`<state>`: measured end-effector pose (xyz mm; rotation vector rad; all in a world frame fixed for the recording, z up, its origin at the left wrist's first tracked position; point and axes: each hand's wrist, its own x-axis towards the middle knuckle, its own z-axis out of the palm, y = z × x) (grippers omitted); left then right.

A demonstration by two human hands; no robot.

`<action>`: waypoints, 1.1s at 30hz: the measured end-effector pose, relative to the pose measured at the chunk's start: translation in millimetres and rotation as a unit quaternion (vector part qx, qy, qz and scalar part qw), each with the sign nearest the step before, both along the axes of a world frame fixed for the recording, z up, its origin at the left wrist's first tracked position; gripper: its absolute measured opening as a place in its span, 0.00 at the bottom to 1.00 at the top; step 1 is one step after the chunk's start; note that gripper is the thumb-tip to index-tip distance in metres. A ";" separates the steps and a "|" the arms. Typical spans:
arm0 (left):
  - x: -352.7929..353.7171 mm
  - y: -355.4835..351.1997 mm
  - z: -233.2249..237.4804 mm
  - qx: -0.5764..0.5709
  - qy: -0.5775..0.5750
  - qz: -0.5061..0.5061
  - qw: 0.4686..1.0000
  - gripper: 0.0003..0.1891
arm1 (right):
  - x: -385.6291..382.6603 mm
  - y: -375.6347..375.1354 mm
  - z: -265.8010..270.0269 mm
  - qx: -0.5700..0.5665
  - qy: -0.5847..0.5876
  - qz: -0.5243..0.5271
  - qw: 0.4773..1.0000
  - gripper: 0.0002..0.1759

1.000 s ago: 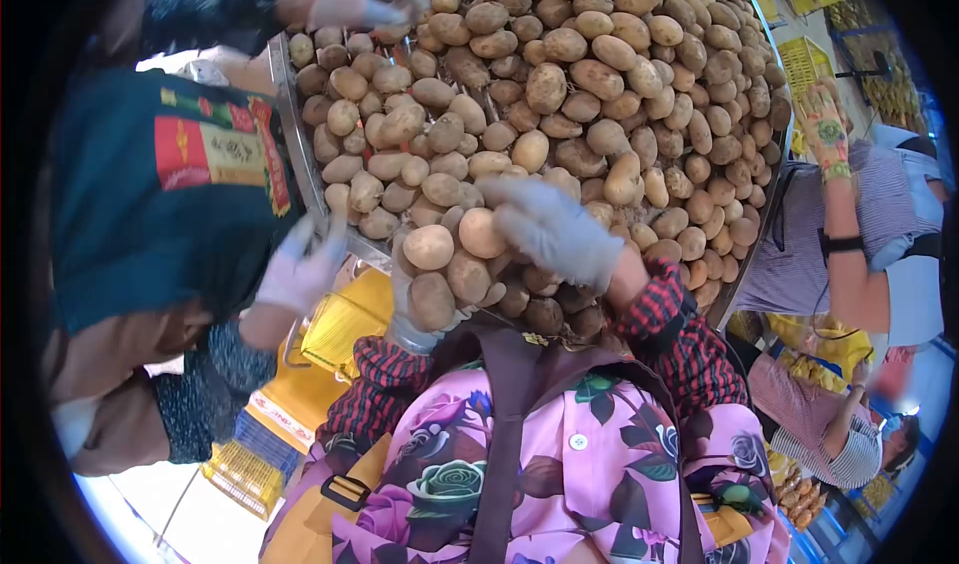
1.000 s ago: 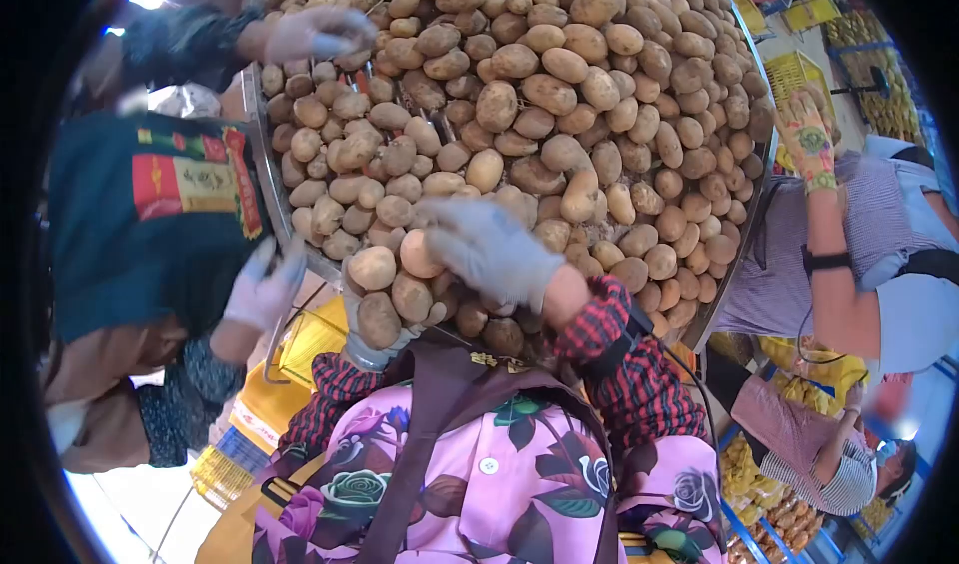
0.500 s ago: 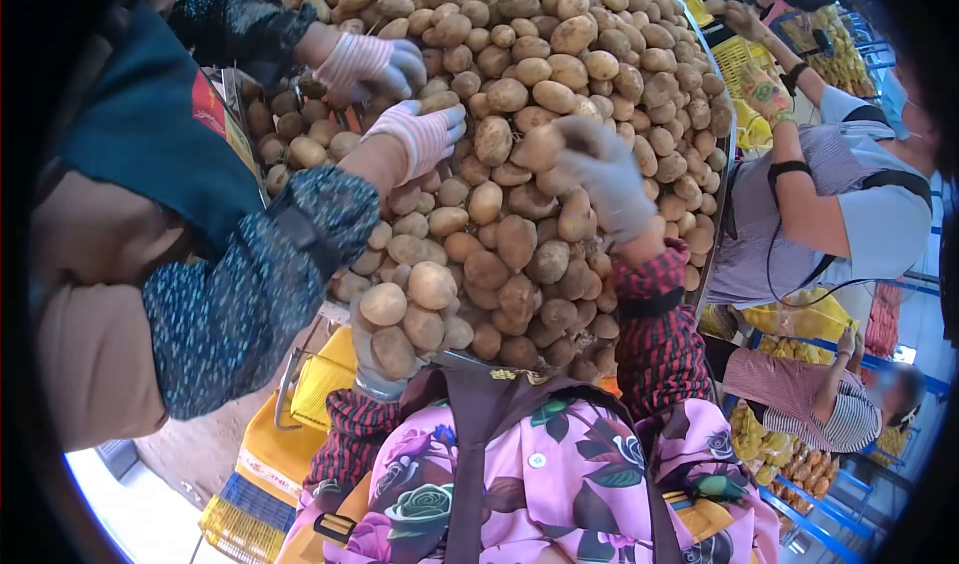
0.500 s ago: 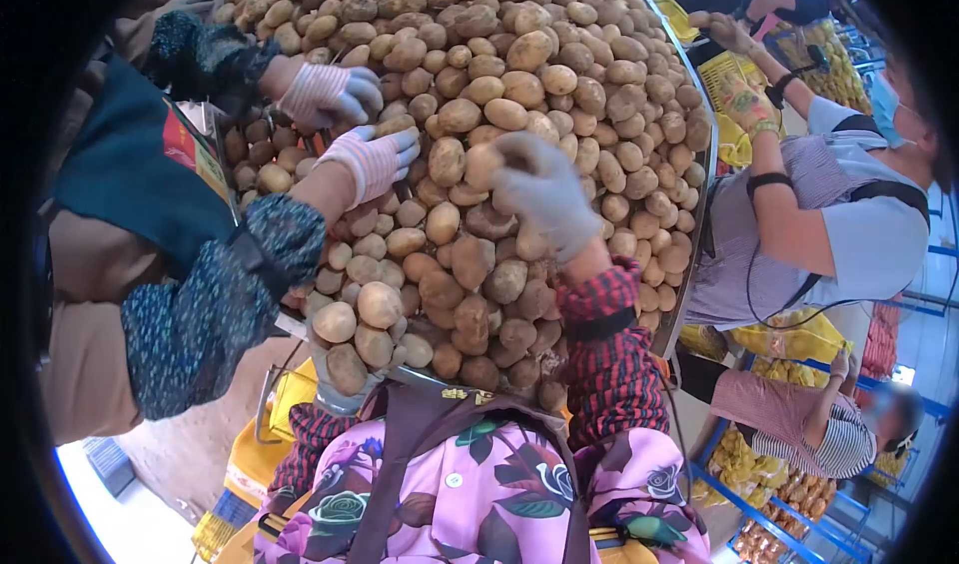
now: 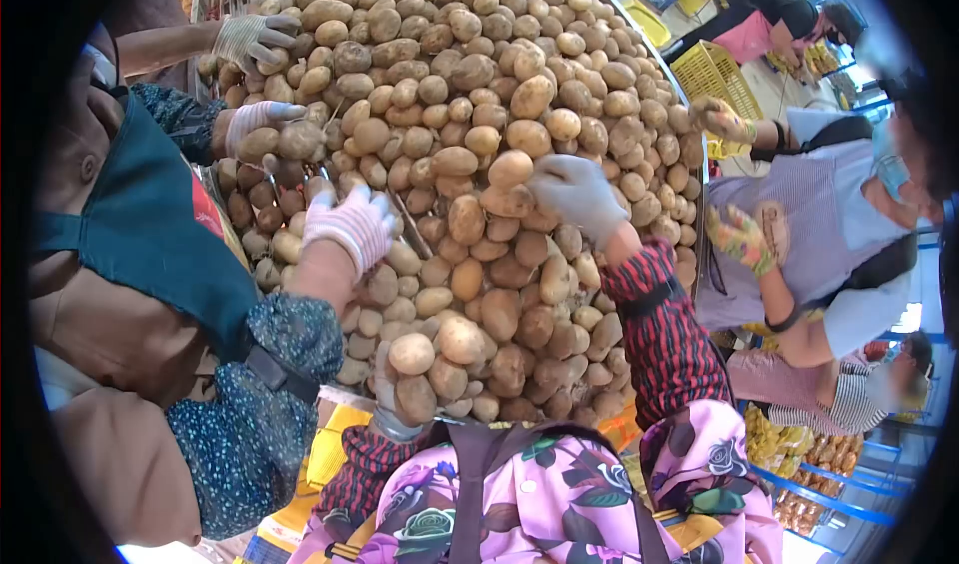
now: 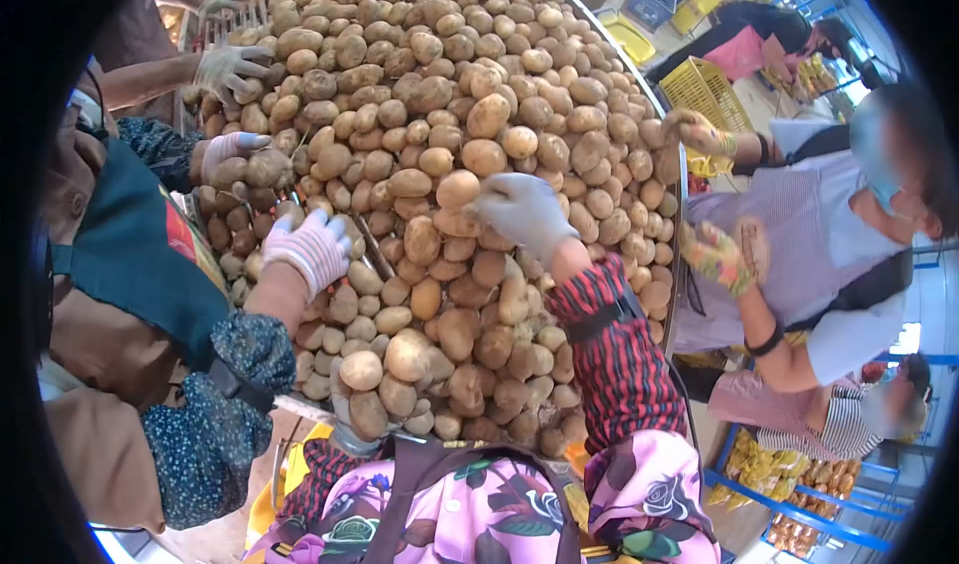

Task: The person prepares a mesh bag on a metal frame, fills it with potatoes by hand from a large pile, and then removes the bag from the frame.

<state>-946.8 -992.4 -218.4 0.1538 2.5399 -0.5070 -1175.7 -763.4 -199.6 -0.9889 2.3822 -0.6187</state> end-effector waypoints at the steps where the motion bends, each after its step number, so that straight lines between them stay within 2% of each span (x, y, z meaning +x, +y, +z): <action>1: -7.9 -11.0 -7.7 0.111 0.091 0.104 0.984 0.13 | -9.9 7.2 0.3 -0.061 -0.063 -0.032 0.996 0.27; 2: -28.3 -26.0 -4.1 0.012 0.022 -0.064 0.998 0.09 | -19.8 9.8 4.2 -0.056 -0.064 -0.029 0.996 0.27; 3: -40.6 -32.7 -9.8 -0.065 0.093 -0.089 0.990 0.09 | -30.1 9.8 9.1 -0.082 0.079 -0.026 0.993 0.28; 4: -59.2 -40.5 -16.7 -0.088 0.072 -0.031 0.993 0.13 | -38.2 8.2 8.9 -0.106 0.219 -0.025 0.970 0.29; 5: -68.2 -69.0 -69.9 -0.096 0.126 -0.051 0.986 0.22 | -46.3 1.5 4.4 -0.102 0.216 -0.027 0.971 0.29; 7: -71.1 -79.6 -84.4 -0.108 0.099 -0.048 0.988 0.23 | -46.5 -24.4 6.1 0.049 0.205 0.035 0.977 0.33; 8: -75.1 -86.4 -86.7 -0.109 0.096 -0.044 0.988 0.24 | -36.4 -39.1 14.9 0.216 0.234 0.027 0.948 0.36; 11: -70.7 -77.2 -83.7 -0.146 0.094 -0.075 0.982 0.26 | -57.8 -46.1 15.8 0.200 0.188 0.037 0.961 0.35; 12: -68.0 -71.1 -85.1 -0.183 0.098 -0.100 0.973 0.27 | -65.6 -38.9 18.3 0.125 0.128 0.013 0.984 0.33; 13: -52.5 -60.8 -89.0 -0.300 0.121 -0.144 0.935 0.27 | -64.6 -33.7 22.6 0.126 0.129 0.014 0.984 0.33; 14: -29.8 -38.4 -91.7 -0.544 0.132 -0.217 0.800 0.28 | -55.1 -27.0 28.4 -0.023 -0.046 -0.068 0.996 0.32; 15: -2.0 -10.5 -86.2 -0.774 0.123 -0.267 0.561 0.29 | -45.9 -22.6 32.3 -0.165 -0.222 -0.147 0.950 0.32; 16: 24.9 21.9 -72.6 -0.859 0.086 -0.283 0.418 0.30 | -29.1 -26.9 46.1 -0.140 -0.232 -0.109 0.956 0.31; 17: 52.3 57.2 -59.5 -0.882 0.068 -0.303 0.354 0.30 | -9.3 -35.3 55.0 -0.114 -0.244 -0.075 0.960 0.31; 18: 76.0 85.0 -49.6 -0.883 0.064 -0.322 0.336 0.31 | 6.5 -44.6 44.6 -0.103 -0.204 -0.024 0.973 0.32; 19: 99.9 111.0 -38.0 -0.877 0.068 -0.335 0.338 0.32 | 12.5 -55.5 28.5 -0.046 -0.071 0.098 0.992 0.33; 21: 118.9 131.2 -33.8 -0.868 0.073 -0.348 0.347 0.34 | 34.1 -62.2 9.5 0.012 0.064 0.169 0.983 0.35; 22: 118.6 130.9 -35.2 -0.867 0.069 -0.348 0.349 0.35 | 39.4 -66.1 9.2 0.011 0.064 0.167 0.984 0.35; 24: 118.4 128.7 -33.7 -0.870 0.065 -0.345 0.346 0.36 | 46.9 -69.6 11.8 0.089 0.074 0.138 0.984 0.37; 28: 119.8 129.4 -31.3 -0.879 0.064 -0.328 0.339 0.40 | 35.8 -62.8 9.2 0.074 0.064 0.146 0.984 0.37; 33: 130.1 129.4 -41.1 -0.866 0.039 -0.369 0.335 0.44 | 47.1 -75.0 9.2 0.066 0.076 0.233 0.967 0.39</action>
